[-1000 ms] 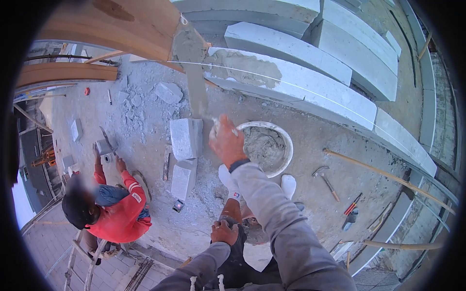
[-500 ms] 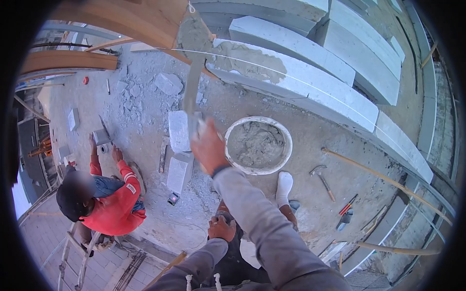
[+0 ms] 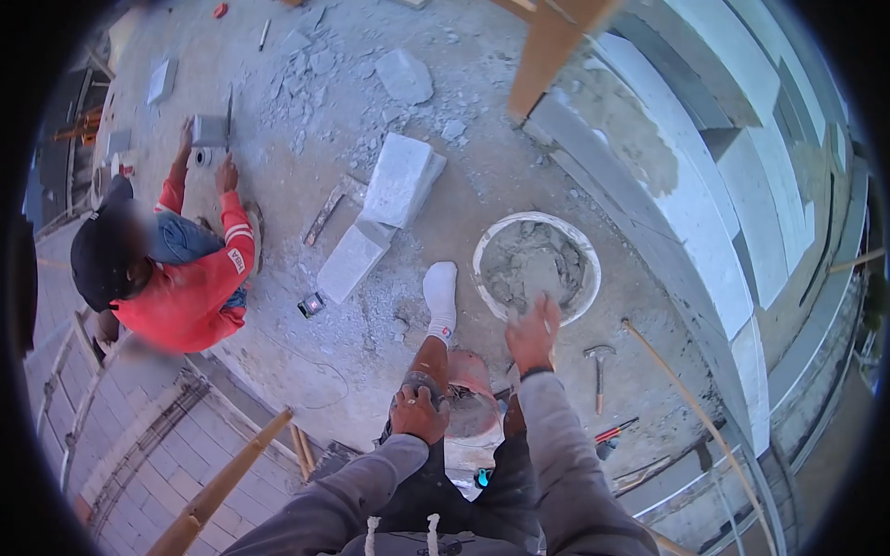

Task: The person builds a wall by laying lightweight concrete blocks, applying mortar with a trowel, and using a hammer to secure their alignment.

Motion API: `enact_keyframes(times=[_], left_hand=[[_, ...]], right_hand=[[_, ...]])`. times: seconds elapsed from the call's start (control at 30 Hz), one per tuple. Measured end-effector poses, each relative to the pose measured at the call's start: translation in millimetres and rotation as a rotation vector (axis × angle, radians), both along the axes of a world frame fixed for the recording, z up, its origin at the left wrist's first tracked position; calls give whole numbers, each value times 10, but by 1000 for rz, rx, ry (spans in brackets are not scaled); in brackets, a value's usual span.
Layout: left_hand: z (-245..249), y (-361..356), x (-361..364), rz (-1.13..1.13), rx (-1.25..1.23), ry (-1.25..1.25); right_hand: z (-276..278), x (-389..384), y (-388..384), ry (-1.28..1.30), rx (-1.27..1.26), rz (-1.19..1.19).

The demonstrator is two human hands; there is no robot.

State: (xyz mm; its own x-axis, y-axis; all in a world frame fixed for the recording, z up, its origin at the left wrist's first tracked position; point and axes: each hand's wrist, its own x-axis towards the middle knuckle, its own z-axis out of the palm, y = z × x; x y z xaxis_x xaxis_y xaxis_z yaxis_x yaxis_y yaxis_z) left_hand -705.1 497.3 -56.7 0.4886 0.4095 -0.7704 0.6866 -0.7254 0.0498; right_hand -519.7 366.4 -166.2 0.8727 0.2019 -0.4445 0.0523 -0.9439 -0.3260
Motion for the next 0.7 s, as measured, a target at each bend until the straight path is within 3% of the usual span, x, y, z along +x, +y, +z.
enact_keyframes(times=[0.13,0.2,0.33,0.37,0.43,0.53,0.63,0.7], left_hand=[[-34,86,-46,74,-7,-35],[-17,189,-38,132,-22,-72],[-81,414,-102,238,-49,-122],[-84,485,-93,254,-47,-150],[-69,611,-47,306,-72,-138],[-36,719,-21,391,-117,-158],[-94,729,16,427,-23,-267],[-192,664,-54,476,-53,-272]], right_hand=[[-29,731,1329,121,317,-119],[-151,1057,2013,131,338,-174],[-945,1510,3130,253,183,-268],[-948,1519,3355,263,174,-260],[-874,1558,3728,362,-83,-245],[-1091,1523,3685,343,-99,-266],[-1018,1401,3196,145,248,-233],[-598,1317,2940,61,382,-206]])
